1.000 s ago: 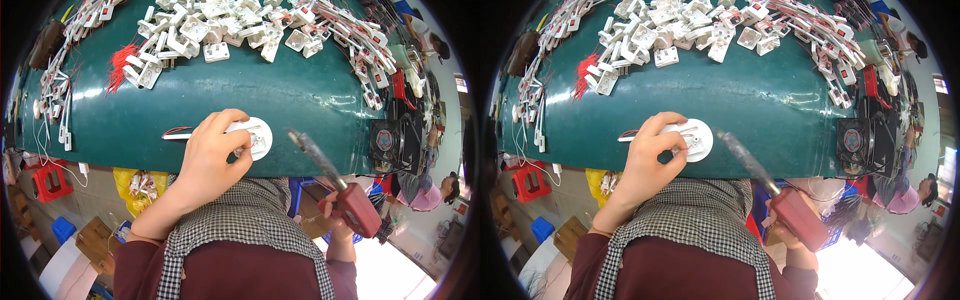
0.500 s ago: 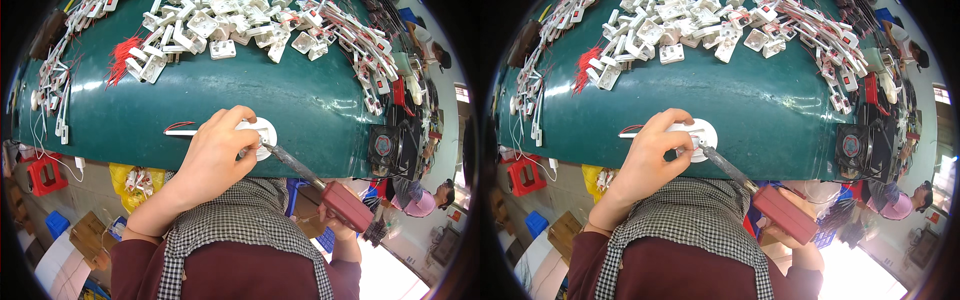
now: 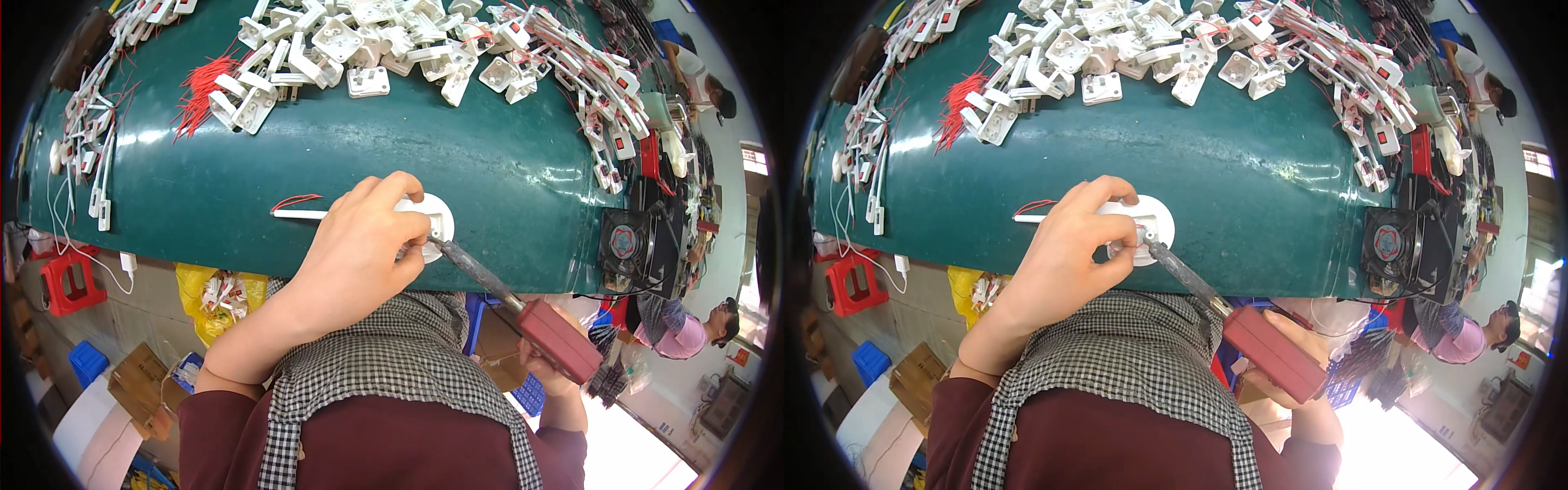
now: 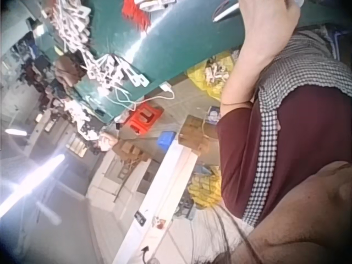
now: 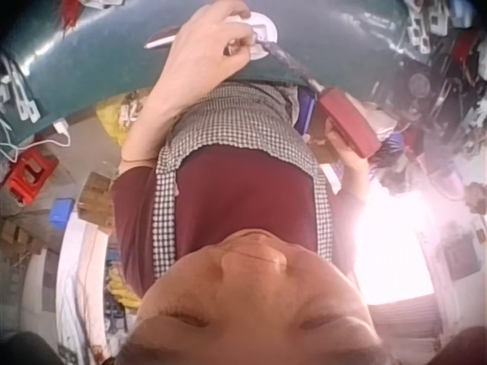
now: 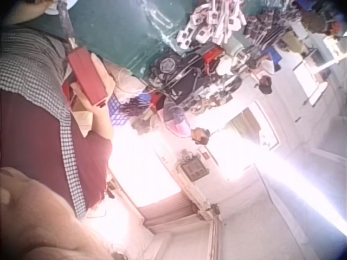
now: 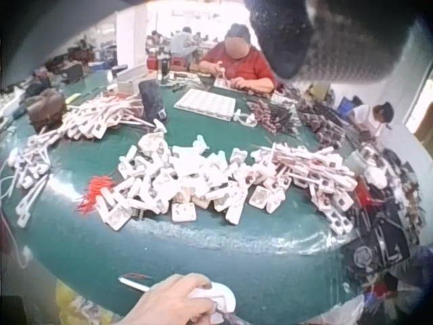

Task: The person solders wires into small white plastic electronic housings on an assembly line. This is done using a soldering iron and solder wire.

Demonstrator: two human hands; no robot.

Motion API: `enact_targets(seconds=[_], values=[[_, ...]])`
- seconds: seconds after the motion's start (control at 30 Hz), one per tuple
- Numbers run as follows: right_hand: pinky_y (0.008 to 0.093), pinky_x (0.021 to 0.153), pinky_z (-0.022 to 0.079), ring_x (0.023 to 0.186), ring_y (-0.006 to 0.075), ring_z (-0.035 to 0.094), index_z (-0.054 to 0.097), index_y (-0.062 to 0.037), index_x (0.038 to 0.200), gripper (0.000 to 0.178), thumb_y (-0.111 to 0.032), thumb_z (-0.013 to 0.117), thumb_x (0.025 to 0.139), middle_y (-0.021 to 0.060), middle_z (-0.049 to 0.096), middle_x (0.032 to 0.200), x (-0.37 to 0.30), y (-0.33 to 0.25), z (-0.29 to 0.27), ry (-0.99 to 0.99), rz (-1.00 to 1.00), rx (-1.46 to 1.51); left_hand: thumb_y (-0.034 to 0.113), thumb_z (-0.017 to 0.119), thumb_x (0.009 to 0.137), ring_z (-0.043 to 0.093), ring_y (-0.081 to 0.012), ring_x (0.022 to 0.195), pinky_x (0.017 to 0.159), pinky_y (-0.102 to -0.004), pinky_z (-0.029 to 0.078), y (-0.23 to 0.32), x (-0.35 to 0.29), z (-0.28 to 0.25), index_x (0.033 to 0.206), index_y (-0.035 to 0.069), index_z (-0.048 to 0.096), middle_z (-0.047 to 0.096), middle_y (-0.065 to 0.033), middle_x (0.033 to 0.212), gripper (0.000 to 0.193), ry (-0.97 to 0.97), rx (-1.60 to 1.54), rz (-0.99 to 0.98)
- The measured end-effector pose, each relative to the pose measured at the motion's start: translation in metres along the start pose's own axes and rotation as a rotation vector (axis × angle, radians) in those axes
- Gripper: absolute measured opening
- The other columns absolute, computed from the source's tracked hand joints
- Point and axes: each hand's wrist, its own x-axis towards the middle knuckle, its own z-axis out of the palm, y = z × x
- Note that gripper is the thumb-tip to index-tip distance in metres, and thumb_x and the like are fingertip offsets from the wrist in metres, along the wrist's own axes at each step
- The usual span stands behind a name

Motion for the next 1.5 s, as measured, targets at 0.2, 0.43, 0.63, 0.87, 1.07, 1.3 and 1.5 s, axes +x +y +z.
enact_targets(seconds=[0.2, 0.43, 0.63, 0.87, 1.07, 1.3, 1.5], values=[[0.0187, 0.054, 0.049, 0.061, 0.0131, 0.062, 0.050, 0.0101, 0.111, 0.071, -0.033, 0.084, 0.068, 0.0129, 0.065, 0.083, -0.003, 0.010, 0.003, -0.001, 0.090, 0.051, 0.000, 0.064, 0.070, 0.053, -0.0287, 0.094, 0.078, -0.0360, 0.045, 0.001, 0.001, 0.000, 0.071, 0.001, 0.057, 0.056, -0.0116, 0.106, 0.007, -0.014, 0.024, 0.000], [0.0266, 0.059, 0.051, 0.065, 0.0173, 0.063, 0.053, 0.0084, 0.112, 0.068, -0.037, 0.080, 0.070, 0.0128, 0.066, 0.090, -0.035, 0.015, -0.002, 0.079, 0.136, -0.125, 0.001, 0.064, 0.071, 0.053, -0.0289, 0.095, 0.078, -0.0356, 0.045, 0.002, 0.001, -0.001, 0.072, 0.001, 0.057, 0.055, -0.0115, 0.106, 0.007, -0.029, 0.015, -0.014], [0.0293, 0.058, 0.049, 0.064, 0.0185, 0.060, 0.050, 0.0101, 0.115, 0.076, -0.040, 0.082, 0.068, 0.0109, 0.063, 0.084, -0.036, 0.017, 0.007, 0.208, 0.234, 0.360, 0.001, 0.064, 0.072, 0.053, -0.0289, 0.096, 0.079, -0.0353, 0.044, 0.003, 0.000, -0.002, 0.073, 0.001, 0.057, 0.055, -0.0114, 0.107, 0.007, -0.044, 0.028, -0.011], [0.0248, 0.045, 0.045, 0.049, 0.0131, 0.051, 0.043, 0.0091, 0.122, 0.075, -0.046, 0.071, 0.079, 0.0168, 0.059, 0.098, -0.013, -0.005, 0.019, 0.272, 0.234, 0.575, 0.001, 0.064, 0.073, 0.053, -0.0275, 0.095, 0.081, -0.0352, 0.043, 0.002, 0.000, -0.005, 0.075, 0.002, 0.057, 0.055, -0.0110, 0.108, 0.007, -0.060, -0.006, -0.029], [0.0257, 0.047, 0.044, 0.054, 0.0167, 0.055, 0.043, 0.0079, 0.125, 0.076, -0.039, 0.076, 0.075, 0.0194, 0.060, 0.102, -0.020, -0.003, 0.022, 0.376, 0.287, 0.696, 0.002, 0.065, 0.073, 0.053, -0.0281, 0.094, 0.081, -0.0357, 0.043, 0.000, 0.000, -0.003, 0.079, 0.003, 0.056, 0.055, -0.0111, 0.108, 0.012, -0.050, 0.010, 0.043], [0.0243, 0.043, 0.041, 0.051, 0.0170, 0.052, 0.037, 0.0060, 0.125, 0.071, -0.030, 0.074, 0.077, 0.0163, 0.053, 0.109, -0.002, -0.004, 0.001, 0.721, 0.043, 0.985, 0.004, 0.071, 0.067, 0.052, -0.0302, 0.094, 0.079, -0.0373, 0.044, -0.003, 0.000, 0.002, 0.083, 0.005, 0.052, 0.056, -0.0108, 0.104, 0.025, -0.010, 0.275, 0.256], [0.0231, 0.038, 0.036, 0.047, 0.0159, 0.050, 0.033, 0.0021, 0.129, 0.075, 0.000, 0.074, 0.067, 0.0141, 0.047, 0.115, 0.032, -0.039, -0.034, 0.478, -0.667, 1.111, 0.004, 0.070, 0.061, 0.054, -0.0268, 0.089, 0.078, -0.0352, 0.045, -0.009, -0.011, -0.028, 0.097, 0.003, 0.054, 0.054, -0.0123, 0.098, 0.039, 0.225, -0.157, 0.197]])
